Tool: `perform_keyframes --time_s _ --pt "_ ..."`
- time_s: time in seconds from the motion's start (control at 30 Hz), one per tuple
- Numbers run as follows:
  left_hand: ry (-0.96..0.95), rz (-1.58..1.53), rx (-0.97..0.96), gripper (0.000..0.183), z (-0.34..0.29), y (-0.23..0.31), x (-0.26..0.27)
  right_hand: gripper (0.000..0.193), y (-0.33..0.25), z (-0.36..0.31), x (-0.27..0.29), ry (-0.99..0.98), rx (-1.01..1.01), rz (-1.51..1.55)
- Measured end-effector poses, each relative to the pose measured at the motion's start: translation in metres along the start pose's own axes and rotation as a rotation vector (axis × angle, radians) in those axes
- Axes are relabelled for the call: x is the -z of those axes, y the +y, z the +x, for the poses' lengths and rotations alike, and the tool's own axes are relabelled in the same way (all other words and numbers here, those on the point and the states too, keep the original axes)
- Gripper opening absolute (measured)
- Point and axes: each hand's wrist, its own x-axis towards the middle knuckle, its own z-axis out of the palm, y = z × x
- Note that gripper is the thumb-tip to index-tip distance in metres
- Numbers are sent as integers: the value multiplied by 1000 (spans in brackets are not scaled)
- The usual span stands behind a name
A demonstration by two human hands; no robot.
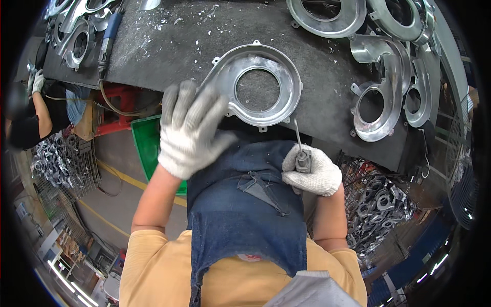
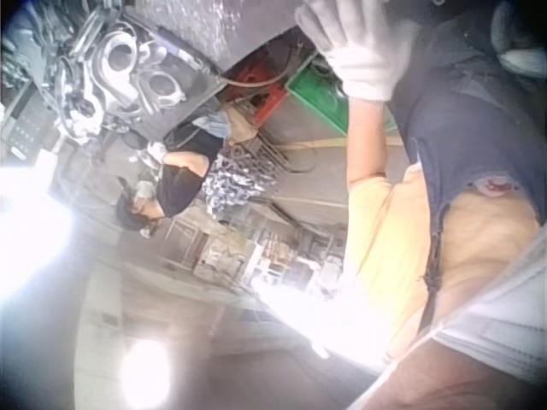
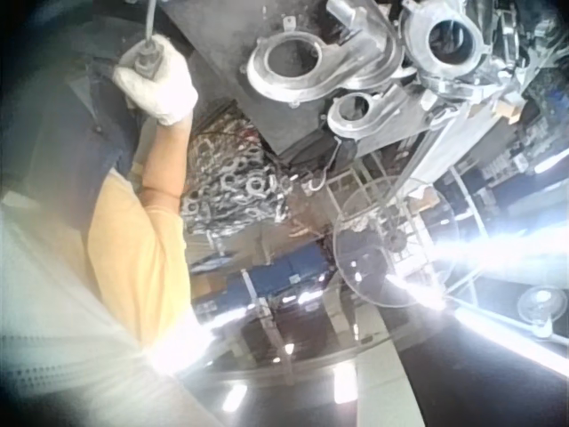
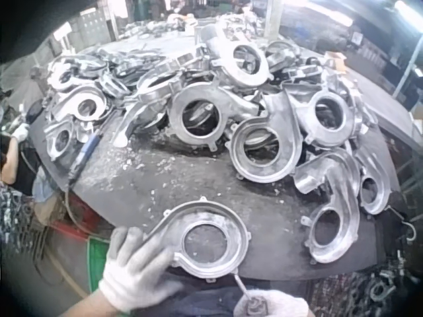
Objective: The person deburrs metal housings by filing their edges and surfaces with a pneumatic file tool, processing the parts one at a time and placing them into a bin.
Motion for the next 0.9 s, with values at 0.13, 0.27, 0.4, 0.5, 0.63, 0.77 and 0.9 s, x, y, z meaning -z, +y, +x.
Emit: perform_keyframes --time_s 0.13,0.27,0.4,0.5,0.63,0.77,0.9 --pt "94 56 -118 53 2 -35 -19 24 16 10 -22 378 319 -381" --pt "99 -103 -141 34 25 -31 25 23 -9 21 -51 731 444 -583" --pt "33 -214 -110 23 40 -36 35 26 -17 31 -51 800 589 -668" --pt "44 -177 -178 20 42 -44 39 32 -32 16 -39 565 409 -641" --pt "-10 -108 -304 22 56 -28 48 42 -56 -4 13 -407 -70 -979" --pt "23 25 -440 29 62 -21 56 44 -63 -21 22 -507 -135 -1068" --pt "20 50 -492 31 70 -7 57 54 -82 -33 24 -131 -129 -1039"
